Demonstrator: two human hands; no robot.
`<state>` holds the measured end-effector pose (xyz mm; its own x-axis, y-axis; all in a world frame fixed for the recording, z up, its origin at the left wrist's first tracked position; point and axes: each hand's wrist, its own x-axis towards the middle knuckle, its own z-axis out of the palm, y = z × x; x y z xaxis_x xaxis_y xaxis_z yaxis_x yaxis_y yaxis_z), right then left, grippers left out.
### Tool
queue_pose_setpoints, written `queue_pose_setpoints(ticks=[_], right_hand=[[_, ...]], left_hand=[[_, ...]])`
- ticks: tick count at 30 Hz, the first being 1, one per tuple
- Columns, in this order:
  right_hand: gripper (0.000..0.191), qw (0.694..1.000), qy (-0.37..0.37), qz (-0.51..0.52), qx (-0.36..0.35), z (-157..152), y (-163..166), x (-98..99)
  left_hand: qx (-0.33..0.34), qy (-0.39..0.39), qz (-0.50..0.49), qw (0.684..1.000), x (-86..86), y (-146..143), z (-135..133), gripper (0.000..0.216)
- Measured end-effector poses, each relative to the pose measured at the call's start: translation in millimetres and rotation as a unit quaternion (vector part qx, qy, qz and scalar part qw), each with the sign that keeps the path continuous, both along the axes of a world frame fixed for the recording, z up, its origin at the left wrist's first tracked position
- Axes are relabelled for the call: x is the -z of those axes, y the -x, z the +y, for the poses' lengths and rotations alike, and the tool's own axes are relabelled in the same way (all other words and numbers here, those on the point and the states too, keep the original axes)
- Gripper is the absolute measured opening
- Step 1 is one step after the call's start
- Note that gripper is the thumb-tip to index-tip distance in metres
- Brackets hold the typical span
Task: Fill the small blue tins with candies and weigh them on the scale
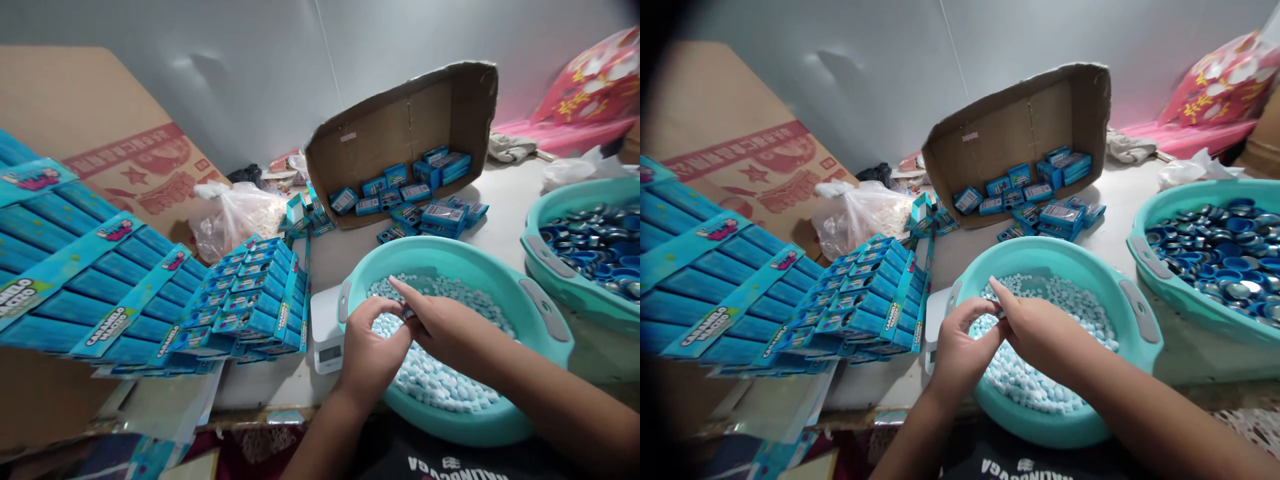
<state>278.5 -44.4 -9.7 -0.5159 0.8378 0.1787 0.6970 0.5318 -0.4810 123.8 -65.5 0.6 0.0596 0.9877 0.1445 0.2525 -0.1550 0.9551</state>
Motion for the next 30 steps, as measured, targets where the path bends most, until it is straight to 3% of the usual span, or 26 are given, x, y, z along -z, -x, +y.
queue_pose_setpoints(ticks=[2, 4, 7, 9, 11, 13, 16, 21, 30], right_hand=[[0.063, 1.000, 0.015, 0.002, 0.008, 0, 1, -3.5], [0.060, 0.999, 0.037, 0.005, 0.023, 0, 1, -7.4], [0.061, 0.997, 0.059, 0.021, 0.044, 1, 0, -10.4], [0.062, 0.996, 0.063, 0.034, 0.052, 2, -1, -10.1], [0.062, 0.995, 0.067, 0.042, 0.054, 2, -2, -9.2], [0.061, 0.995, 0.071, 0.047, 0.056, 2, -3, -8.6], [0.058, 0.994, 0.072, 0.055, 0.060, 2, -5, -8.0], [0.056, 0.994, 0.043, 0.074, 0.072, 4, -5, -2.9], [0.055, 0.995, 0.049, 0.050, 0.073, 4, -3, -1.3]], left_hand=[[-0.033, -0.062, 0.058, 0.996, -7.5, 13, -1, 0.003], [-0.101, -0.132, 0.169, 0.971, -24.7, 42, 5, 0.006], [-0.223, -0.217, 0.395, 0.865, -61.4, 108, 31, 0.019], [-0.271, -0.187, 0.515, 0.791, -83.4, 151, 57, 0.026], [-0.224, -0.076, 0.631, 0.738, -97.5, 183, 83, 0.030], [-0.160, -0.015, 0.671, 0.724, -102.9, 198, 102, 0.030], [-0.105, 0.005, 0.696, 0.710, -99.7, 197, 107, 0.034], [-0.091, -0.020, 0.735, 0.672, -84.3, 183, 85, 0.049], [-0.069, -0.018, 0.744, 0.665, -81.4, 180, 81, 0.053]])
